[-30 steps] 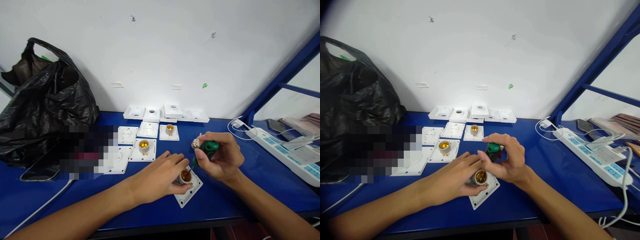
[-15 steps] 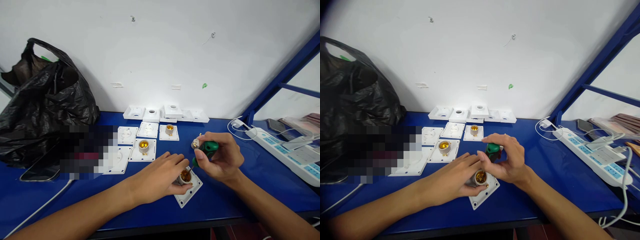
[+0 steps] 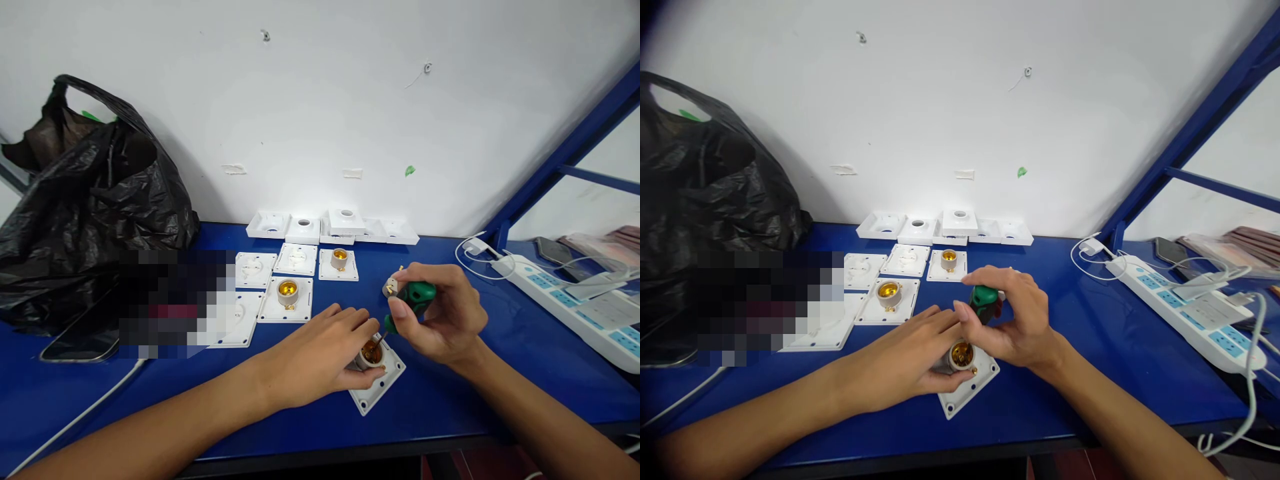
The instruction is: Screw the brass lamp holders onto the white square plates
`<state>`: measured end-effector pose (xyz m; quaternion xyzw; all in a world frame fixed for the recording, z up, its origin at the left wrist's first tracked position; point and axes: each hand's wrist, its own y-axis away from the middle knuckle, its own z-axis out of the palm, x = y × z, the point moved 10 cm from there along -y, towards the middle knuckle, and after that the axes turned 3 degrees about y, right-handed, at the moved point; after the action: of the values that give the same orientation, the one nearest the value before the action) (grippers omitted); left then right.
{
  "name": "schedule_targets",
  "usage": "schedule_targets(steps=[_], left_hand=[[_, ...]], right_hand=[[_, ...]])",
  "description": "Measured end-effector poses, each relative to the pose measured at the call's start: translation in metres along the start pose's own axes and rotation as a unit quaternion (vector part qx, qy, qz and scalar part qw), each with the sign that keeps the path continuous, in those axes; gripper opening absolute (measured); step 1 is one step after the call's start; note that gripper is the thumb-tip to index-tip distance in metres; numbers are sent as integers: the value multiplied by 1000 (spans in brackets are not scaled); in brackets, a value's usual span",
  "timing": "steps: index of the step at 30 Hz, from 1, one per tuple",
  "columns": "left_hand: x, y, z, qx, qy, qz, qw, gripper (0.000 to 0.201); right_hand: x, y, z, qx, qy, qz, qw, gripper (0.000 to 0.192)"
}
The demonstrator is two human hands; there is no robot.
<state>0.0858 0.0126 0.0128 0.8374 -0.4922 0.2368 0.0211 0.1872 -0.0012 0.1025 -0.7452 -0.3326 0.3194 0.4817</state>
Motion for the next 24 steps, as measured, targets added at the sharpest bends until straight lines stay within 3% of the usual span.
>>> schedule_targets(steps=[24], left_hand=[[2,0,3,-13,-6,14,1000,28]], right_hand=[[-5,-5,1,-10,-2,-6,1000,21]])
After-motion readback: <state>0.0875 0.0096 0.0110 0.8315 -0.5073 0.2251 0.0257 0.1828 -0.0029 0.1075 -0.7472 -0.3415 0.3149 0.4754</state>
